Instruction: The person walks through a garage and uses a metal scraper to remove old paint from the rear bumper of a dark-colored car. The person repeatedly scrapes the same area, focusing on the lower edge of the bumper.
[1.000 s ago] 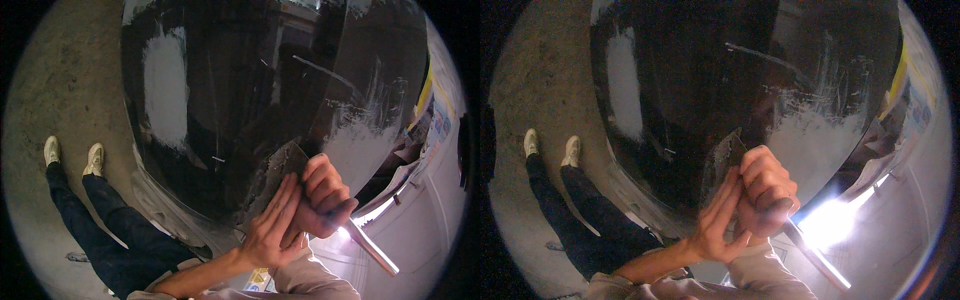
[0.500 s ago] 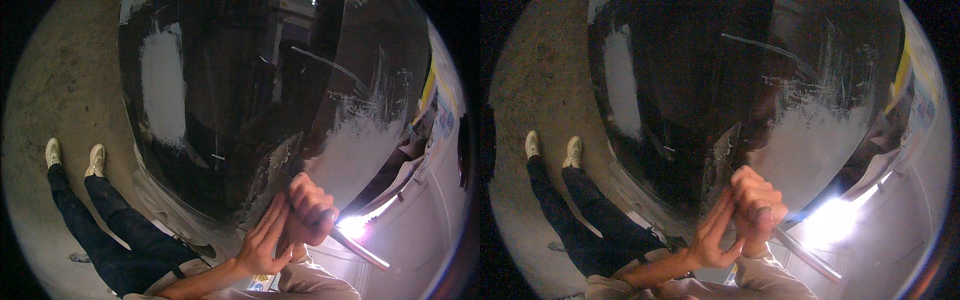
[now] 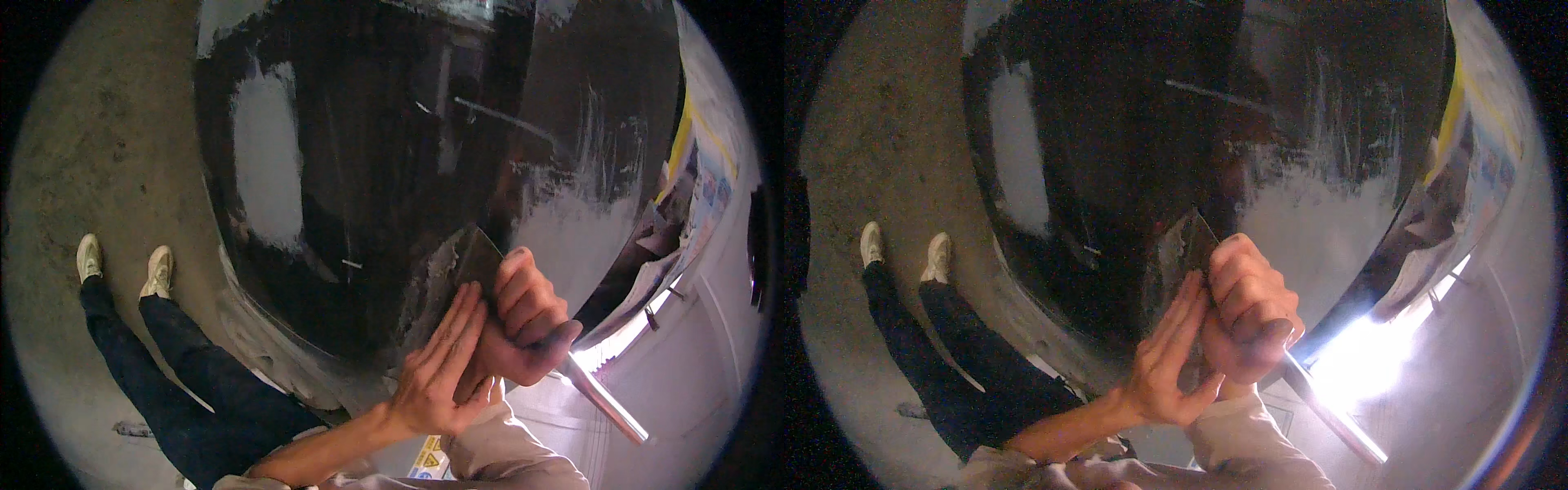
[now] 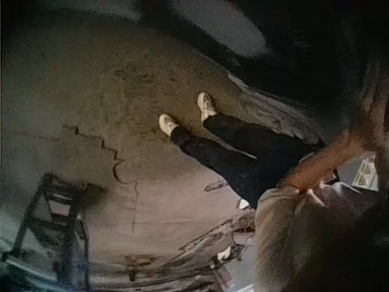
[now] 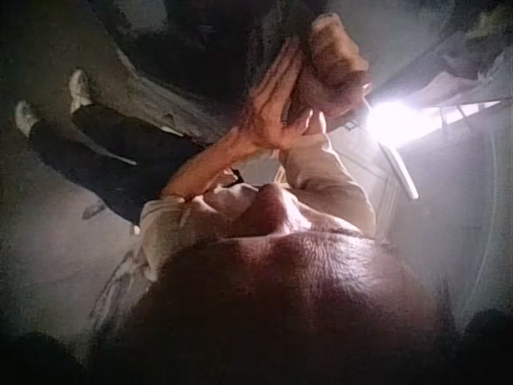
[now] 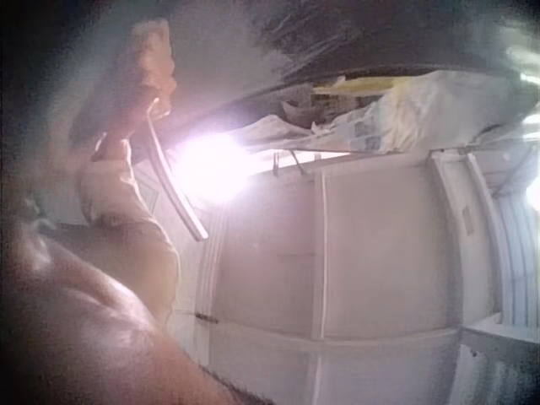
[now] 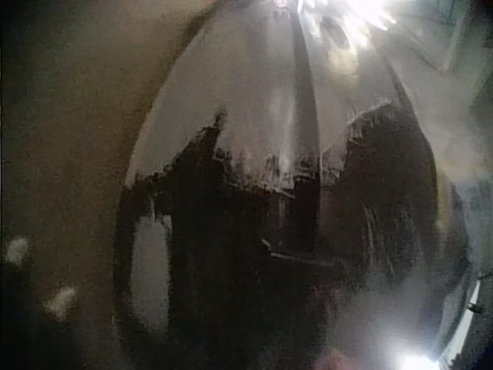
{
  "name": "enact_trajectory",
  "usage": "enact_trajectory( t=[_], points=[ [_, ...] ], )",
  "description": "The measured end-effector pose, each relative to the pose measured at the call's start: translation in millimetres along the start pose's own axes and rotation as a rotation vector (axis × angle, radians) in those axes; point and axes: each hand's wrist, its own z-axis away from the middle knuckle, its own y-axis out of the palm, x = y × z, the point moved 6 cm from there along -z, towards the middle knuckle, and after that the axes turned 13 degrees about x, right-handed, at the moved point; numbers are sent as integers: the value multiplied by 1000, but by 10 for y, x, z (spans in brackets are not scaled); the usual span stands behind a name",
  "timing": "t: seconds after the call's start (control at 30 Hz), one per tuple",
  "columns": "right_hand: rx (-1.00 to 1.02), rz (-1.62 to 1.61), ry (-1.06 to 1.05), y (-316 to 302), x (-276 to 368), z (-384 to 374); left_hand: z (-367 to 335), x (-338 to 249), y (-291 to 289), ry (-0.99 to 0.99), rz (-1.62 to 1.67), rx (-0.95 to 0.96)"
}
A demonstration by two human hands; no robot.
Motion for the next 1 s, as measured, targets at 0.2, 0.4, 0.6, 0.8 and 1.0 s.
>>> enact_trajectory(
  t=[0.2,0.4,0.6,0.8,1.0],
  points=[
    [3,42,-3,83,-87,-108,-96,18,-97,0,34,-14],
    [44,58,-6,108,-144,-48,-51,96,-101,-12,23,7],
    [87,58,37,113,-147,144,138,196,-29,-114,64,39],
    [112,25,172,47,-38,309,336,132,124,-168,88,71],
    [59,-104,-28,-24,5,18,60,18,52,-49,14,68]
  ],
)
